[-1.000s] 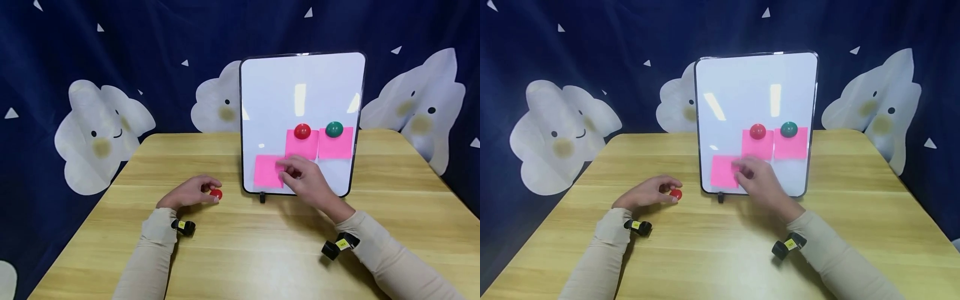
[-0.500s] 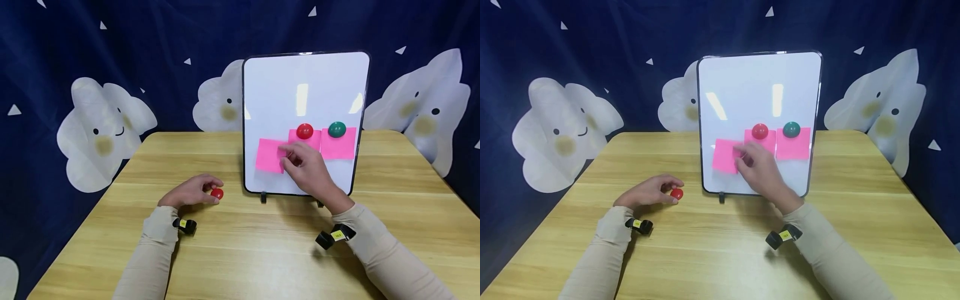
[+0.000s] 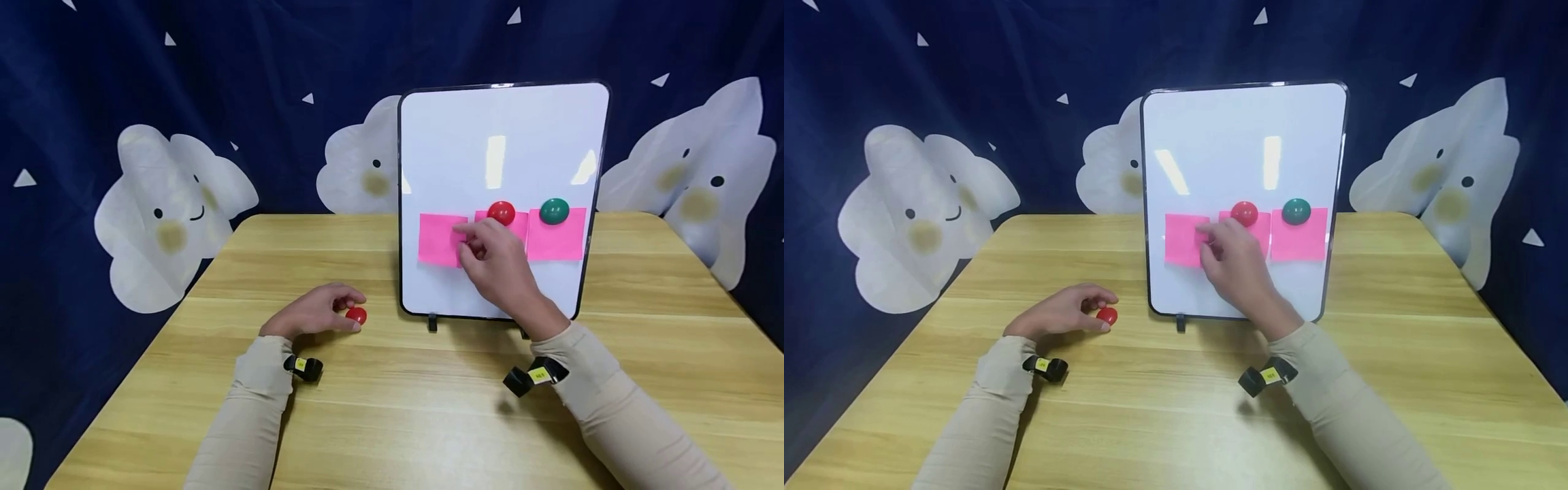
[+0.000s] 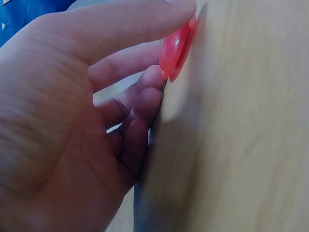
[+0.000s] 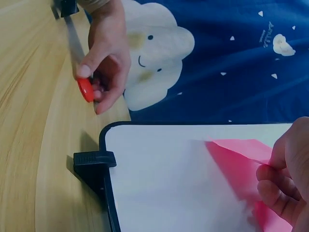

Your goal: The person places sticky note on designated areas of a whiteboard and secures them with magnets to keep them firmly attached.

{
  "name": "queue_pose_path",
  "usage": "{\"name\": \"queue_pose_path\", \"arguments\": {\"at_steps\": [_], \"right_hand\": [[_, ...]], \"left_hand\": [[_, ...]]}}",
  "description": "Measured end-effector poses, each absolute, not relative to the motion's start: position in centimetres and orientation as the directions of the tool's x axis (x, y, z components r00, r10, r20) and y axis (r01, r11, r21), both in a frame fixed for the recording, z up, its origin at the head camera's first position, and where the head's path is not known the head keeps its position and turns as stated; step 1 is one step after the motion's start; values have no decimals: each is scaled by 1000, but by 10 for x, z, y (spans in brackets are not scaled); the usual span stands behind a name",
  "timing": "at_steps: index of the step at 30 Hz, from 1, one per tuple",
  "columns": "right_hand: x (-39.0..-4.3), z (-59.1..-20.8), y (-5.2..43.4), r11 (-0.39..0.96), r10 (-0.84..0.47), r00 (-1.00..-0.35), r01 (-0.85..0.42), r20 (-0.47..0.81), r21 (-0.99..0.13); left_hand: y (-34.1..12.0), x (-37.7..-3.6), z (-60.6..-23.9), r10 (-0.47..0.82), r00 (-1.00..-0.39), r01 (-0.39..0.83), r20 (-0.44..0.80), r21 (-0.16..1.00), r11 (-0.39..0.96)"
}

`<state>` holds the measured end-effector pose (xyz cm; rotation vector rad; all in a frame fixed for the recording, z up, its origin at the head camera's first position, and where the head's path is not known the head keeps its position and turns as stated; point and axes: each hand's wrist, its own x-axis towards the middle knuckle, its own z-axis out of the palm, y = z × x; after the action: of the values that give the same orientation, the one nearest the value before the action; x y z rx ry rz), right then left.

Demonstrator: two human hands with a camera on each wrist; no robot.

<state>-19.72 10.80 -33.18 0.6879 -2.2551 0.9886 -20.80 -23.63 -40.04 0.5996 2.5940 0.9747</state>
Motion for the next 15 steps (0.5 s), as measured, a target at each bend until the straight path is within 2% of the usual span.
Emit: {"name": "queue_pose_path", "arguments": {"at_steps": [15], "right_hand": [[-203,-332,104,637,-194,-711,-615,675,-465]], "left_hand": [[-235,-207,-398,485,-862,262,-147,691,674]]}}
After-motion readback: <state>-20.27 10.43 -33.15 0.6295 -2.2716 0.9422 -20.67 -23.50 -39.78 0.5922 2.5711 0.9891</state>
